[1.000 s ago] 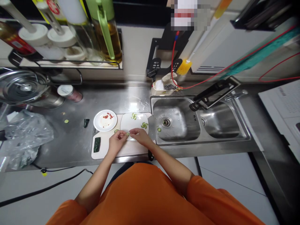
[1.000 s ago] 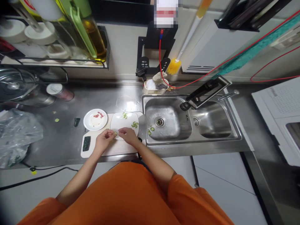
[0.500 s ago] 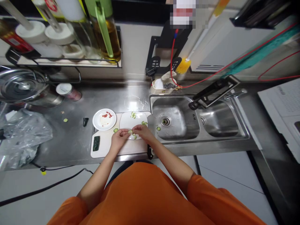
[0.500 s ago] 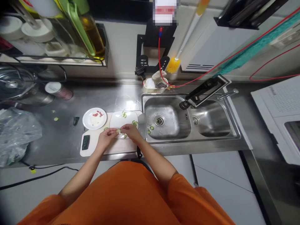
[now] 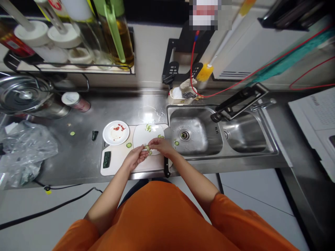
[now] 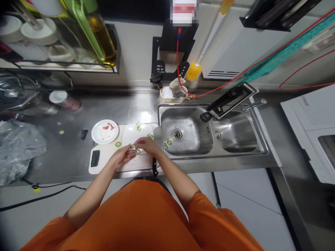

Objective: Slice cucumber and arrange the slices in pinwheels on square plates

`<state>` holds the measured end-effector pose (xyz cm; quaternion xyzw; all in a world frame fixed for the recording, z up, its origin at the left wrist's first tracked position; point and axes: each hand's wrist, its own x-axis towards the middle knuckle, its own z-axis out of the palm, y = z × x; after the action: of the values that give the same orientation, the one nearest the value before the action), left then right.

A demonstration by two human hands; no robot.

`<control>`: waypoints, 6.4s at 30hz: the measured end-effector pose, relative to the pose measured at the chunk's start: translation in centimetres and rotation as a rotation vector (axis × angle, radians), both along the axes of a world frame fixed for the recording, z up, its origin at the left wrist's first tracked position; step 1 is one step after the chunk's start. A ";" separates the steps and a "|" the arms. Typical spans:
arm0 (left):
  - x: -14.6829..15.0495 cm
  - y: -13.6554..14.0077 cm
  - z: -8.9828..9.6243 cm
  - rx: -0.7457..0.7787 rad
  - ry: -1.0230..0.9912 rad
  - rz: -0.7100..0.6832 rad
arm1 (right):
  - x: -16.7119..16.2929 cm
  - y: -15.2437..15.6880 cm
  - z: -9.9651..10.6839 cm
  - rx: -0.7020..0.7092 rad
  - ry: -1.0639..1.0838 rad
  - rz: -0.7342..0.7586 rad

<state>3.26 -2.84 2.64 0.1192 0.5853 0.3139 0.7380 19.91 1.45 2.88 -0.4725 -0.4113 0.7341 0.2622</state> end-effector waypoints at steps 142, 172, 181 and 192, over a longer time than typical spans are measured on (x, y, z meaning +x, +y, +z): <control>-5.3 0.4 -3.3 0.294 1.275 -0.332 | -1.6 -3.9 1.2 0.619 -1.013 0.465; -3.6 -0.3 0.1 0.290 0.307 0.046 | -4.3 0.7 0.8 0.312 -0.365 0.131; -2.7 0.6 0.3 -0.076 -0.232 0.138 | -3.0 1.9 1.8 0.363 -0.258 0.216; -3.7 2.7 -1.6 0.251 0.403 0.065 | -3.7 4.5 -0.6 0.398 -0.491 0.278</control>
<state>-0.43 -0.09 1.01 0.2514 0.6809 0.3774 0.5751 16.20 5.98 2.27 -0.5139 -0.6578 0.5327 0.1397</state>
